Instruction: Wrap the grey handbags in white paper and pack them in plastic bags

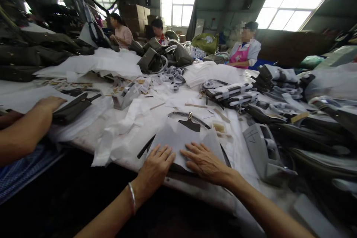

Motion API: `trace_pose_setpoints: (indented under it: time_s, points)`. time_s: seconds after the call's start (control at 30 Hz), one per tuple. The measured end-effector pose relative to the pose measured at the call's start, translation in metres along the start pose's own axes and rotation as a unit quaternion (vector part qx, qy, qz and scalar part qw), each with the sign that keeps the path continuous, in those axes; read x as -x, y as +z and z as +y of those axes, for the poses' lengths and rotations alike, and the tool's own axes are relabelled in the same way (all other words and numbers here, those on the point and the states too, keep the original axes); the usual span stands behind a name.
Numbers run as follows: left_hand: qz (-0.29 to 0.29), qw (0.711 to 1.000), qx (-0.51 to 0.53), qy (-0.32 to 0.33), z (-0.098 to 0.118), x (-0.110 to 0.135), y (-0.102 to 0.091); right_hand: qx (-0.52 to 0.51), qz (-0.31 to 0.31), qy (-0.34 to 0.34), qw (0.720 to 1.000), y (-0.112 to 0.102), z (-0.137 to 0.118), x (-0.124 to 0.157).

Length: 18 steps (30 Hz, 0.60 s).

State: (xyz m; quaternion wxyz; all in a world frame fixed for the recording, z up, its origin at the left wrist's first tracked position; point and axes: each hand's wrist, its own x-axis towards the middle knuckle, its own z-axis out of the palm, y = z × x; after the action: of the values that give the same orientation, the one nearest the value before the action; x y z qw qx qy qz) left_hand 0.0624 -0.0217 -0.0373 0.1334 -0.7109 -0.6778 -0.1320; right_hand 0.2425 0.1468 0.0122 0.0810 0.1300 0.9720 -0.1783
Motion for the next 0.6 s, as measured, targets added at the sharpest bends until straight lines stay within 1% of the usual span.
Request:
trace_pose_setpoints:
  time_s: [0.1, 0.17, 0.23, 0.3, 0.33, 0.4, 0.47, 0.53, 0.6]
  points:
    - [-0.015, 1.0, 0.005, 0.006, -0.002, 0.01, -0.005, -0.012, 0.003, 0.006, 1.0, 0.002, 0.0, 0.0]
    - [-0.023, 1.0, 0.013, 0.005, 0.002, 0.012, -0.014, -0.017, 0.006, 0.005, 1.0, 0.006, 0.001, 0.0]
    - [-0.04, 0.999, 0.025, -0.018, 0.01, 0.003, -0.027, -0.016, 0.008, 0.0, 1.0, 0.011, 0.002, -0.001]
    - [-0.067, 0.996, 0.041, -0.051, 0.017, -0.017, -0.036, -0.009, 0.01, -0.002, 1.0, 0.014, 0.003, -0.002]
    - [-0.071, 0.994, 0.049, -0.063, 0.019, -0.029, -0.038, -0.006, 0.011, -0.005, 1.0, 0.016, 0.003, -0.002]
    - [-0.055, 0.995, 0.052, -0.058, 0.019, -0.049, -0.033, -0.004, 0.016, -0.009, 1.0, 0.018, 0.004, -0.003]
    - [-0.038, 0.998, 0.041, -0.04, 0.013, -0.059, -0.017, -0.008, 0.023, 0.002, 1.0, 0.021, 0.004, -0.003]
    - [-0.05, 0.998, 0.033, -0.037, 0.004, -0.058, 0.003, -0.011, 0.025, 0.026, 0.999, 0.023, 0.005, -0.003]
    - [-0.067, 0.996, 0.036, -0.042, -0.003, -0.051, 0.018, -0.013, 0.013, 0.044, 0.999, 0.022, 0.006, -0.003]
